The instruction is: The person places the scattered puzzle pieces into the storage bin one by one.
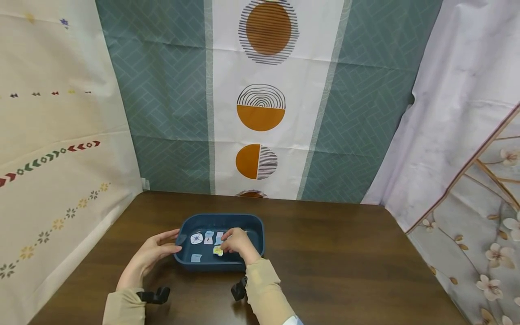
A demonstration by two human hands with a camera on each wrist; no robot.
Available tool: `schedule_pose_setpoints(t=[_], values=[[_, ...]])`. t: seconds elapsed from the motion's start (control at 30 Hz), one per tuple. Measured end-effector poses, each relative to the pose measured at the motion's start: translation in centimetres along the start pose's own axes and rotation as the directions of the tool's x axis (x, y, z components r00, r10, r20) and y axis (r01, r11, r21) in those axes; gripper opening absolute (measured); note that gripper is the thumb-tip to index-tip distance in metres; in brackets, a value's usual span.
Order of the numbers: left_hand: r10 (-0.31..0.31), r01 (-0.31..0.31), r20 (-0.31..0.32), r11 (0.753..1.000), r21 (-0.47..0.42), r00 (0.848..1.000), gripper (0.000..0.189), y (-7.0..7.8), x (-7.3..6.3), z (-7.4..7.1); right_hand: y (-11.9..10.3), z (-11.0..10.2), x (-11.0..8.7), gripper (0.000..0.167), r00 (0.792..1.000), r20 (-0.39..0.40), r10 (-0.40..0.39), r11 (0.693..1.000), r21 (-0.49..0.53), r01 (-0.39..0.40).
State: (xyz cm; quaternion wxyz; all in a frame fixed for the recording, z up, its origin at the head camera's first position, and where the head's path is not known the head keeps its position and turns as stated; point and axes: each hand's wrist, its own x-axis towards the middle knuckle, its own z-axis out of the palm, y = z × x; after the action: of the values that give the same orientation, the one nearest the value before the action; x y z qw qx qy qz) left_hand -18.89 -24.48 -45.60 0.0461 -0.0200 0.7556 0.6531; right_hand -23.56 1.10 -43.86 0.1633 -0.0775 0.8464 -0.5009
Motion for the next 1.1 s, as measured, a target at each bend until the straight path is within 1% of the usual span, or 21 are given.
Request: schedule_pose_setpoints(t=[0.2, 0.3, 0.47, 0.6, 0.77, 1.1], values=[[0.006, -0.006, 0.007, 1.000, 0.000, 1.000, 0.064, -0.2, 0.0, 0.0, 0.3, 0.5, 0.2, 0.021, 1.000, 0.003, 0.022, 1.000, -0.009, -0.022], [0.000, 0.000, -0.001, 1.000, -0.001, 1.000, 0.064, -0.2, 0.0, 0.1, 0.5, 0.7, 0.3, 0.019, 0.999, 0.008, 0.032, 0.999, -0.006, -0.032], [0.007, -0.007, 0.014, 1.000, -0.006, 1.000, 0.067, -0.2, -0.1, 0.1, 0.8, 1.1, 0.4, 0.017, 0.999, 0.010, 0.043, 0.999, -0.013, -0.043], [0.011, -0.011, 0.020, 1.000, -0.014, 1.000, 0.069, -0.3, 0.0, 0.1, 0.9, 1.2, 0.4, 0.016, 0.999, 0.006, 0.039, 0.999, -0.024, -0.039], [-0.007, 0.007, 0.011, 1.000, -0.020, 1.000, 0.068, -0.2, -0.1, 0.2, 0.9, 1.3, 0.4, 0.016, 0.999, 0.005, 0.040, 0.999, -0.034, -0.040], [0.009, -0.009, 0.009, 1.000, -0.013, 1.000, 0.067, 0.0, -0.2, 0.0, 0.6, 1.3, 0.6, 0.015, 0.999, 0.013, 0.043, 0.999, -0.025, -0.043]])
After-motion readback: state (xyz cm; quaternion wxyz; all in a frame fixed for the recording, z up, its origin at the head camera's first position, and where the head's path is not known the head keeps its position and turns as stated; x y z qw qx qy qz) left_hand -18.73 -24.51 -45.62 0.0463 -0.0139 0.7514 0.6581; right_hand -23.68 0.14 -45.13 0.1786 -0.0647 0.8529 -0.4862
